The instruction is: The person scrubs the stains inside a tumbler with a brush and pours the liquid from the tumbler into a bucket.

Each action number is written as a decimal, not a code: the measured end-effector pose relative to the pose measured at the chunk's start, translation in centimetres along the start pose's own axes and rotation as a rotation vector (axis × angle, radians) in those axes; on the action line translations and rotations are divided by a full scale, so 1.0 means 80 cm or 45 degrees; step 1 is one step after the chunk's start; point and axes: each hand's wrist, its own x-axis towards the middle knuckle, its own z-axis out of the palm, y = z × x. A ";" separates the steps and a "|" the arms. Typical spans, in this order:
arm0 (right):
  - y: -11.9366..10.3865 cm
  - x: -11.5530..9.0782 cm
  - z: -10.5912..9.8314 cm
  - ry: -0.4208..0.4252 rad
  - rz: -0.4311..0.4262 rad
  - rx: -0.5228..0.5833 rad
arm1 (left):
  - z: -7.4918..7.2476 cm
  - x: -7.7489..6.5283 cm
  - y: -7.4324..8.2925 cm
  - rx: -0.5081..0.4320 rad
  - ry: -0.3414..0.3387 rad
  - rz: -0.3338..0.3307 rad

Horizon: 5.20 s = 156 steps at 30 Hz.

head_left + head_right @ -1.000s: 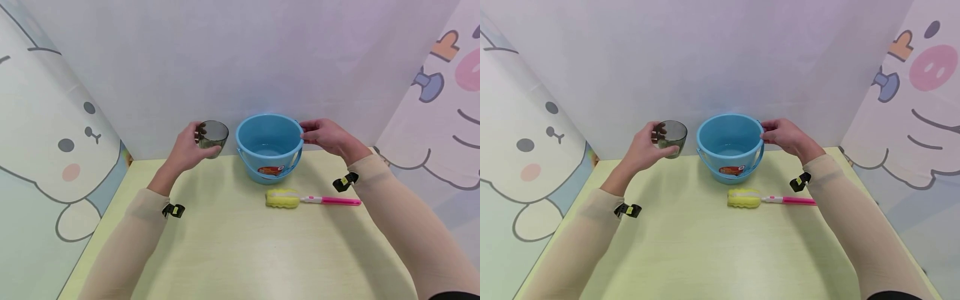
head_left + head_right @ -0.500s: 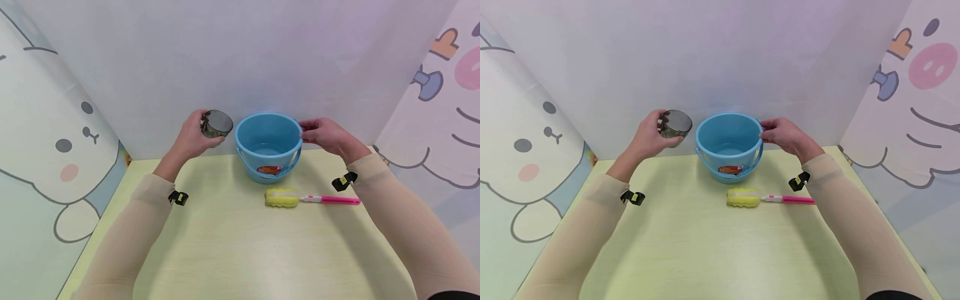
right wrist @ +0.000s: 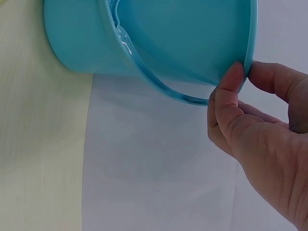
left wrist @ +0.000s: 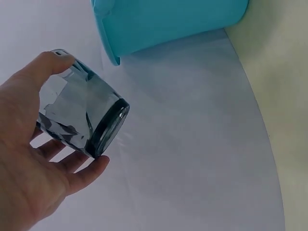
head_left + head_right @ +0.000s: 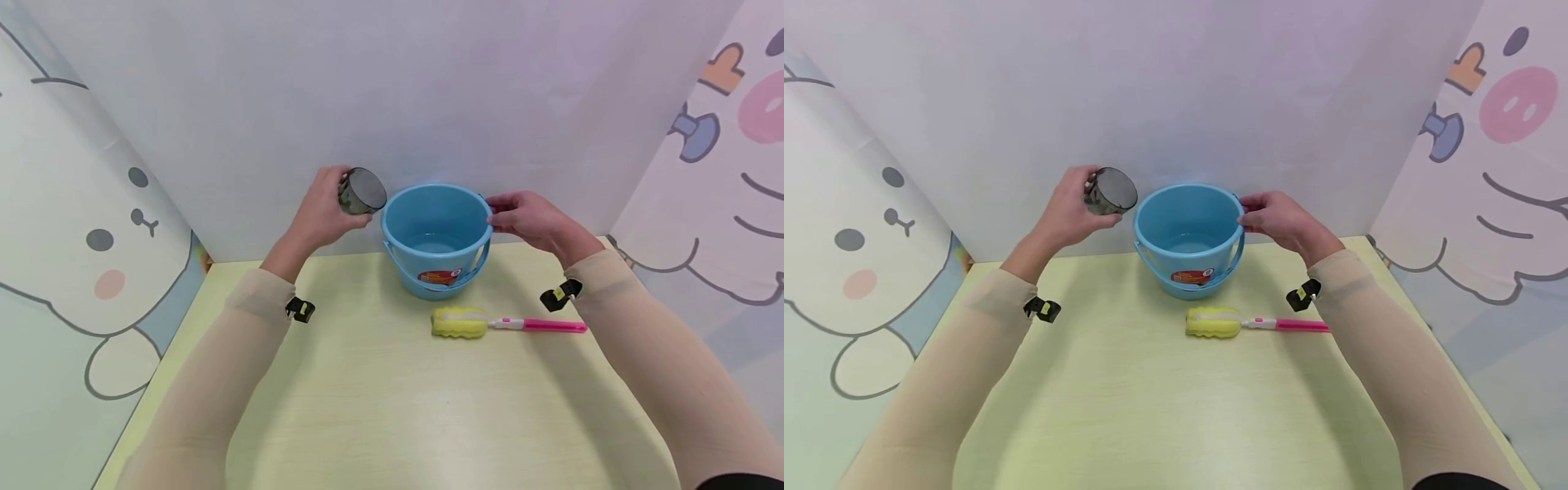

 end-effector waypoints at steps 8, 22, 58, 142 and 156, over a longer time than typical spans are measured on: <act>-0.001 0.001 0.001 0.012 0.009 -0.003 | 0.003 0.013 0.010 0.057 -0.023 0.012; -0.001 0.004 0.001 0.011 0.015 -0.019 | 0.010 0.030 0.021 0.153 -0.086 0.020; -0.001 0.005 0.001 0.016 0.023 -0.012 | 0.020 0.042 0.054 0.347 -0.131 0.178; -0.001 0.008 0.001 0.020 0.028 -0.030 | 0.023 0.055 0.079 0.587 -0.194 0.302; -0.002 0.006 0.002 0.019 0.029 -0.035 | 0.029 0.054 0.085 0.670 -0.189 0.362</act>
